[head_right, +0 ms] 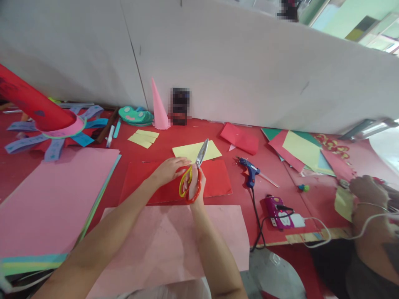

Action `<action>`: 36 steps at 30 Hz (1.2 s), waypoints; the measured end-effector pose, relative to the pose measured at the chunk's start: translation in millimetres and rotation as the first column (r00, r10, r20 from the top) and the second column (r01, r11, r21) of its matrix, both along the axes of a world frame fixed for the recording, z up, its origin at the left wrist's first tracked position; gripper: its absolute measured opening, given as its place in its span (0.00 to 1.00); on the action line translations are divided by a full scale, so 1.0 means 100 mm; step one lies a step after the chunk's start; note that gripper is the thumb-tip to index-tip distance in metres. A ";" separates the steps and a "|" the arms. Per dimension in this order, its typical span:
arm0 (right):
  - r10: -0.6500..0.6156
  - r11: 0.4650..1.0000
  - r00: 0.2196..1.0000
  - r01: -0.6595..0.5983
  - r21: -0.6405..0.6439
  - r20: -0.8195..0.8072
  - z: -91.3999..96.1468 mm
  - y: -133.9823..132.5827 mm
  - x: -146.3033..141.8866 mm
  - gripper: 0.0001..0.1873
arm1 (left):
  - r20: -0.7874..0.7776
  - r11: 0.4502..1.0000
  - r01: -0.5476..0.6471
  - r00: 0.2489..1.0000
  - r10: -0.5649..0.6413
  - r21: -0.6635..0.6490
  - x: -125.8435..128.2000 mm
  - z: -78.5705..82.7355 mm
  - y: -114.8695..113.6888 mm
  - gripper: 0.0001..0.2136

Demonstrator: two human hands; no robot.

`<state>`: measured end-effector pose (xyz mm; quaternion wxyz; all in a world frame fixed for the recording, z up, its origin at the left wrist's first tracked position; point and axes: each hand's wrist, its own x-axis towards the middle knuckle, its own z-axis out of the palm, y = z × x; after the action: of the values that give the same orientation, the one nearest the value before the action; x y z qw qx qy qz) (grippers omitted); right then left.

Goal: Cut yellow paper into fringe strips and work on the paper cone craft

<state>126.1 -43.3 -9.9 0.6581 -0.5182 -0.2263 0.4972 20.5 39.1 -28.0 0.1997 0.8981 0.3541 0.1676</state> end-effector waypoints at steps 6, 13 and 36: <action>0.040 0.991 0.973 -0.068 -0.114 -0.229 -0.06 0.16 0.16 0.17 | 0.154 0.964 -0.175 0.966 0.207 -0.199 -0.02 -0.12 0.05 0.20; -0.011 1.000 0.988 0.009 -0.016 -0.155 -0.19 0.24 0.19 0.13 | 0.259 0.937 -0.225 0.920 0.295 -0.268 -0.06 -0.16 0.10 0.12; 0.312 0.948 0.950 -0.313 -0.058 -0.031 -0.30 0.32 0.16 0.24 | 0.487 0.937 -0.335 0.804 0.340 -0.101 -0.11 -0.17 0.14 0.07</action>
<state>142.4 -11.1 -39.9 0.5570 -0.4906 -0.2828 0.6075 9.4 53.4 -45.2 0.2554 0.7460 0.4453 0.4242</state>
